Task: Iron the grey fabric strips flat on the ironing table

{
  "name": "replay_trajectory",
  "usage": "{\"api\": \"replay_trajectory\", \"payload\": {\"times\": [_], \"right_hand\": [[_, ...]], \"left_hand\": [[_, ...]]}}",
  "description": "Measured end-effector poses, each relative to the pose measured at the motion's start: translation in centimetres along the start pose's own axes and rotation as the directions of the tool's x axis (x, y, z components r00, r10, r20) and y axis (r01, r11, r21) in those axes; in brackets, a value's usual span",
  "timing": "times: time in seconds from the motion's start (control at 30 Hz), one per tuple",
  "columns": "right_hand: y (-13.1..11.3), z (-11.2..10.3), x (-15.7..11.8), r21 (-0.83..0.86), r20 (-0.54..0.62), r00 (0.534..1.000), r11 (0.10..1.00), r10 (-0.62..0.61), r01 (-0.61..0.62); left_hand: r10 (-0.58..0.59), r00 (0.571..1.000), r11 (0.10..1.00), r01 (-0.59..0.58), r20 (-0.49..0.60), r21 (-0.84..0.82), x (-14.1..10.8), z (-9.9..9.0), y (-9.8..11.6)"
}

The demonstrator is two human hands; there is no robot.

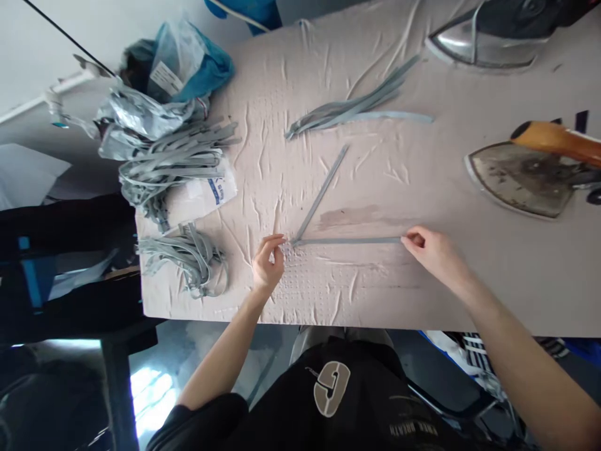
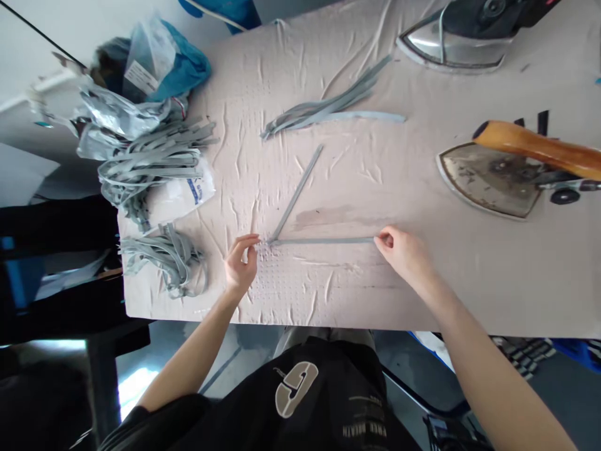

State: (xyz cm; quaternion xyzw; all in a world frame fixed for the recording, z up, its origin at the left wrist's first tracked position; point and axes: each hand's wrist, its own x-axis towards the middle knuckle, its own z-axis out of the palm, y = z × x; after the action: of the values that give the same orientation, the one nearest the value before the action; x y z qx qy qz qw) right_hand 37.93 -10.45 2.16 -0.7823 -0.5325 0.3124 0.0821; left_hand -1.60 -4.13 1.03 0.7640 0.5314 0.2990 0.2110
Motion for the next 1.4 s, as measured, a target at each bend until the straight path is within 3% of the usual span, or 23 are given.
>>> {"api": "replay_trajectory", "payload": {"times": [0.07, 0.13, 0.23, 0.33, 0.43, 0.53, 0.6, 0.73, 0.83, 0.93, 0.97, 1.03, 1.07, 1.13, 1.17, 1.2, 1.27, 1.4], "right_hand": [[-0.3, 0.3, -0.9, -0.123, -0.197, 0.973, 0.987, -0.122, 0.099], [-0.8, 0.9, -2.2, -0.209, -0.335, 0.879, 0.937, -0.339, 0.281], [-1.3, 2.2, -4.3, -0.259, -0.301, 0.734, 0.793, -0.608, 0.551], [-1.2, 3.4, -5.1, -0.294, -0.235, 0.681, 0.718, -0.694, 0.63], [-0.7, 3.7, -4.4, -0.364, -0.186, 0.705, 0.715, -0.684, 0.597], [-0.2, 3.3, -2.5, -0.453, -0.083, 0.741, 0.688, -0.666, 0.567], [-0.3, 2.7, -0.9, -0.456, 0.014, 0.751, 0.664, -0.66, 0.592], [-1.0, 1.3, 1.5, -0.366, 0.151, 0.739, 0.657, -0.656, 0.658], [-1.3, 0.6, 1.6, -0.297, 0.188, 0.752, 0.693, -0.632, 0.657], [-1.4, -0.2, -0.6, -0.204, 0.231, 0.774, 0.749, -0.589, 0.631], [-1.5, -0.6, -1.8, -0.147, 0.261, 0.774, 0.769, -0.577, 0.622], [-1.8, -1.9, -4.4, 0.081, 0.38, 0.771, 0.848, -0.512, 0.523], [-2.0, -2.6, -5.6, 0.239, 0.476, 0.754, 0.892, -0.453, 0.385], [-2.4, -4.1, -7.2, 0.44, 0.668, 0.661, 0.898, -0.343, 0.021], [-2.6, -4.8, -7.4, 0.469, 0.729, 0.611, 0.876, -0.309, -0.117], [-2.6, -5.3, -7.2, 0.472, 0.756, 0.587, 0.863, -0.291, -0.18], [-2.6, -5.7, -5.6, 0.48, 0.735, 0.617, 0.858, -0.28, -0.182], [-2.3, -4.4, 0.5, 0.395, 0.53, 0.808, 0.918, -0.258, 0.033]], "left_hand": [[0.016, 0.999, 0.999, -0.014, -0.052, 0.048, 0.4, 0.1, 0.7], [0.062, 0.997, 0.995, -0.057, -0.055, 0.086, 0.8, 0.6, 1.9], [0.125, 0.992, 0.985, -0.127, 0.025, 0.114, 1.2, 1.7, 3.9], [0.087, 0.993, 0.984, -0.097, 0.074, 0.151, 1.6, 2.1, 4.8], [0.088, 0.974, 0.959, -0.14, 0.211, 0.247, 1.7, 1.6, 4.0], [0.126, 0.904, 0.889, -0.285, 0.409, 0.357, 1.5, 1.1, 1.8], [0.142, 0.885, 0.87, -0.326, 0.444, 0.369, 1.7, 1.2, 0.3], [0.151, 0.89, 0.913, -0.292, 0.43, 0.283, 3.1, 1.9, -1.4], [0.148, 0.908, 0.967, -0.217, 0.393, 0.136, 3.6, 1.2, -0.3], [0.049, 0.901, 0.996, -0.014, 0.431, -0.086, 3.1, -2.0, 2.9], [-0.025, 0.864, 0.987, 0.101, 0.502, -0.125, 2.8, -3.6, 4.2], [-0.136, 0.743, 0.946, 0.295, 0.656, -0.138, 2.4, -7.2, 6.6], [-0.149, 0.665, 0.912, 0.379, 0.732, -0.159, 2.3, -9.0, 7.6], [-0.167, 0.554, 0.853, 0.497, 0.816, -0.162, 2.7, -11.7, 8.9], [-0.178, 0.52, 0.837, 0.527, 0.835, -0.149, 3.0, -12.6, 9.2], [-0.2, 0.505, 0.835, 0.537, 0.839, -0.124, 3.5, -12.9, 9.2], [-0.273, 0.524, 0.856, 0.515, 0.807, -0.045, 4.7, -12.1, 8.5], [-0.391, 0.641, 0.891, 0.443, 0.661, 0.098, 7.3, -6.4, 5.0]]}}
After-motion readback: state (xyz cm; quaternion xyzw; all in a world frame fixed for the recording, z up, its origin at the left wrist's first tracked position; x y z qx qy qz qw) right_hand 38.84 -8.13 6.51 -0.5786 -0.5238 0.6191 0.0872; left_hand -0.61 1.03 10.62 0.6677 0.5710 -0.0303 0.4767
